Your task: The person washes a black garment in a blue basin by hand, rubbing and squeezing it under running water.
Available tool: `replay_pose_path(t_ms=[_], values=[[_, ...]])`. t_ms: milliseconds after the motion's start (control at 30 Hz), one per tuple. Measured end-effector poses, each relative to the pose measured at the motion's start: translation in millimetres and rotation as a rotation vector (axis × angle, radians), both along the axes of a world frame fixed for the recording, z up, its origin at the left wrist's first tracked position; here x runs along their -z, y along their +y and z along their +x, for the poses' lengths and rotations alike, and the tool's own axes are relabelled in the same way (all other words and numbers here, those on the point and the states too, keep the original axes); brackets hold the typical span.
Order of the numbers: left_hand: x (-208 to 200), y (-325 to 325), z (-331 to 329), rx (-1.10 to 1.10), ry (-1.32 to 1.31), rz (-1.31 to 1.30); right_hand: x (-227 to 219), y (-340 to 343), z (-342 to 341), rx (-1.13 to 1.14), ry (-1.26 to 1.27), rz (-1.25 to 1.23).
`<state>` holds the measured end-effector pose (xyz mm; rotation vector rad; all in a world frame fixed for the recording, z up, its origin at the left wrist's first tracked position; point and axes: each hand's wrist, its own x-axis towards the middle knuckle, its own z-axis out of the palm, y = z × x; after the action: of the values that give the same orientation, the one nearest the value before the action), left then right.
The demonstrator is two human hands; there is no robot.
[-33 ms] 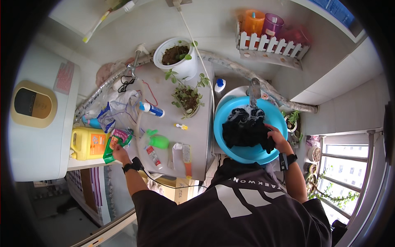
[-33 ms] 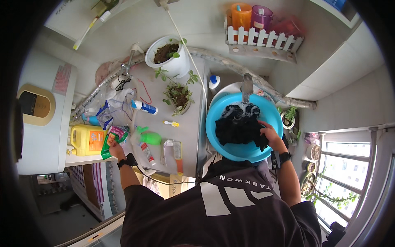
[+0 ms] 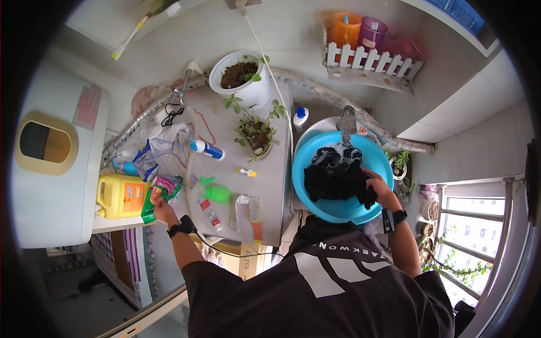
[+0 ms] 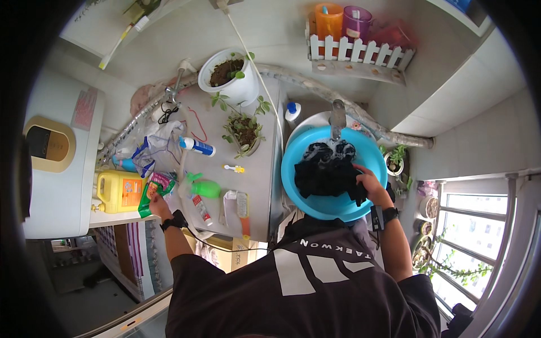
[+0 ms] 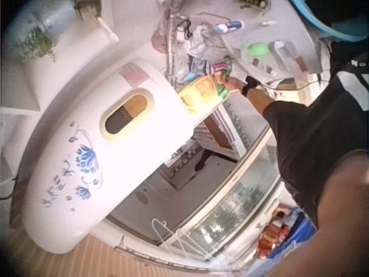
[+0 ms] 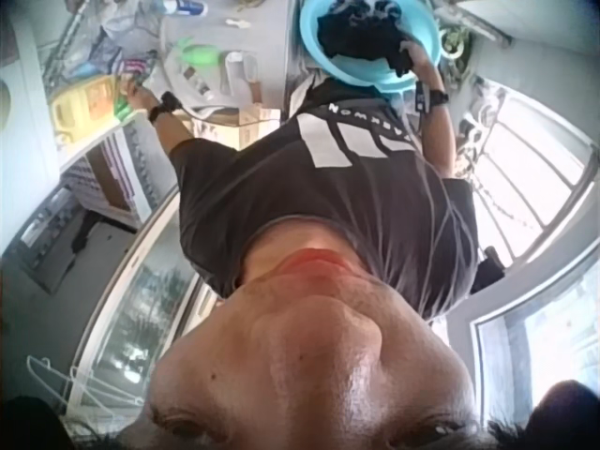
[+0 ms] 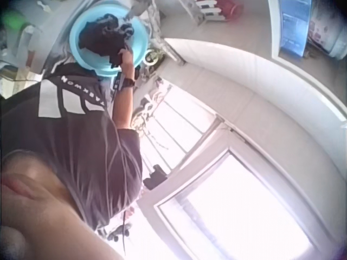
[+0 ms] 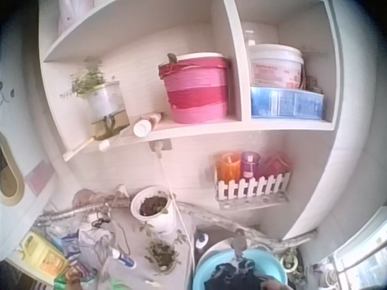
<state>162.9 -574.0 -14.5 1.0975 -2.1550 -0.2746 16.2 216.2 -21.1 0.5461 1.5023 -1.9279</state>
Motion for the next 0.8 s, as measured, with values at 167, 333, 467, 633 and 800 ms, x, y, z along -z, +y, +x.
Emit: replay_pose_path(t_ms=[167,333,467,633,800], values=[[-14.7,-11.2,46.0,0.123,0.910,0.607,19.2,6.1,-6.8,-0.058,0.018,-0.103],[-54.1,67.6,89.4,0.630,1.326,1.107,2.2,-0.2,-7.3,-0.099,-0.012,-0.156],[-118.5,291.9,26.7,0.792,1.253,1.613,-5.1,8.1,-8.8,0.003,-0.099,-0.379],[-100.2,489.3,-65.5,0.892,0.592,1.953,-13.8,-5.4,-15.0,-0.006,-0.142,-0.634],[-41.4,582.2,-140.4,1.031,0.035,0.944,-53.1,-42.8,-4.5,0.126,-0.137,-0.925]])
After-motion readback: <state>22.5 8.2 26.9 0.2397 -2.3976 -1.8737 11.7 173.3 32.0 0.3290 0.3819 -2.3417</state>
